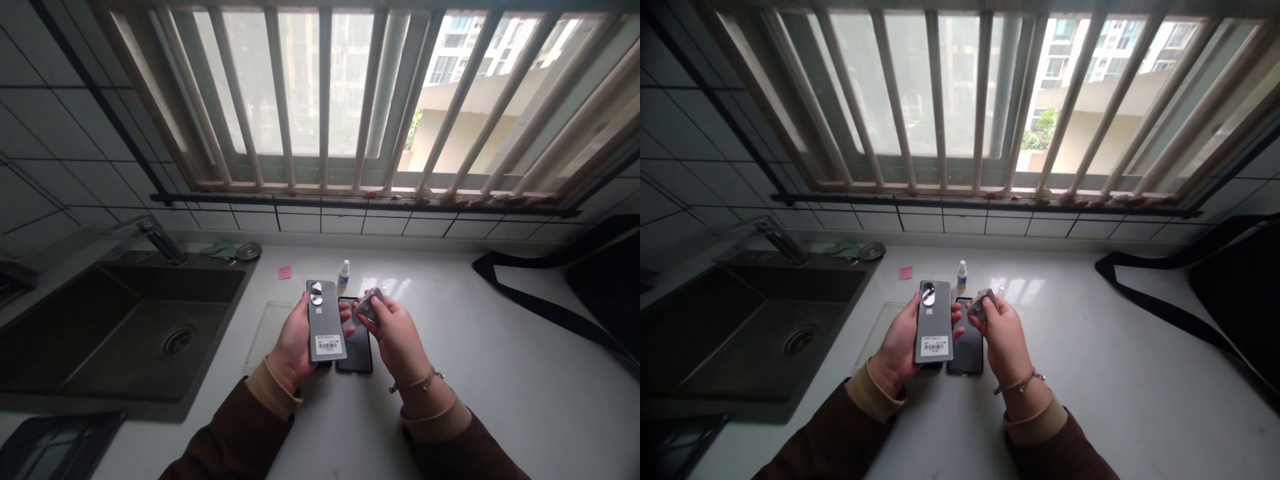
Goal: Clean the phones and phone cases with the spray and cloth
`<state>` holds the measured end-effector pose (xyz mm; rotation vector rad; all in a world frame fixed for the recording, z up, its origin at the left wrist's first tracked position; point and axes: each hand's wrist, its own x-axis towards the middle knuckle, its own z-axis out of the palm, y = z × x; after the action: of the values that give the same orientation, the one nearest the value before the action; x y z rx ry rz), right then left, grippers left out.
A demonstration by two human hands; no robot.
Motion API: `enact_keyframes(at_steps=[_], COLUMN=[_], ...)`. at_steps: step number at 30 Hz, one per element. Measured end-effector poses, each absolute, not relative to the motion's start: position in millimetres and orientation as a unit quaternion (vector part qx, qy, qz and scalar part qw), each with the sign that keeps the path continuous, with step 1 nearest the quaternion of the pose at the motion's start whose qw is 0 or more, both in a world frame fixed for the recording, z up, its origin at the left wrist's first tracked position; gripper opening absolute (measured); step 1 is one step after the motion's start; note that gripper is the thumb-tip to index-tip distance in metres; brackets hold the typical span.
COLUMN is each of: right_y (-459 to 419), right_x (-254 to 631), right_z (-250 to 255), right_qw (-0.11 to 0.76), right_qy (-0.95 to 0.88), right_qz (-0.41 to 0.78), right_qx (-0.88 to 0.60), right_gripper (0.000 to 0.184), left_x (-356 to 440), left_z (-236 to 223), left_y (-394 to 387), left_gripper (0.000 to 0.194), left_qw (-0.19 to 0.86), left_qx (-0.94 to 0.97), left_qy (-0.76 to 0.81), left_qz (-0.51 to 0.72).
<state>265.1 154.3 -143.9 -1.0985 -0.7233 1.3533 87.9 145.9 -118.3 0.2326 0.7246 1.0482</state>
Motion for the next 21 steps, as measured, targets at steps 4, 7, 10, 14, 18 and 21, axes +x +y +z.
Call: enact_keyframes(at_steps=[4, 7, 10, 14, 18, 21], right_y=[153.9, 147.9, 143.1, 143.4, 146.5, 145.4], right_x=[278.0, 280.0, 275.1, 267.0, 264.0, 261.8], right_z=[-138.8, -136.0, -138.4, -145.6, -148.8, -146.3], right_qw=[0.591, 0.551, 0.515, 0.481, 0.479, 0.466], right_qy=[-0.46, -0.544, -0.636, -0.752, -0.776, -0.792], right_qz=[0.306, 0.127, 0.08, 0.076, 0.072, 0.09], right_qx=[-0.588, -0.62, -0.569, -0.445, -0.404, -0.383], right_gripper=[0.04, 0.035, 0.029, 0.038, 0.044, 0.044], left_x=[92.7, 97.6, 101.7, 102.7, 101.4, 103.2], left_z=[-120.6, -124.2, -128.7, -131.0, -131.1, -131.2], left_y=[139.0, 133.2, 129.3, 129.2, 131.7, 133.8], left_gripper=[0.068, 0.074, 0.076, 0.068, 0.063, 0.06], left_qw=[0.846, 0.881, 0.89, 0.868, 0.857, 0.859], left_qx=[0.168, 0.191, 0.2, 0.184, 0.164, 0.147], left_qy=[0.325, 0.293, 0.302, 0.359, 0.378, 0.358], left_qz=[0.387, 0.319, 0.277, 0.291, 0.31, 0.335])
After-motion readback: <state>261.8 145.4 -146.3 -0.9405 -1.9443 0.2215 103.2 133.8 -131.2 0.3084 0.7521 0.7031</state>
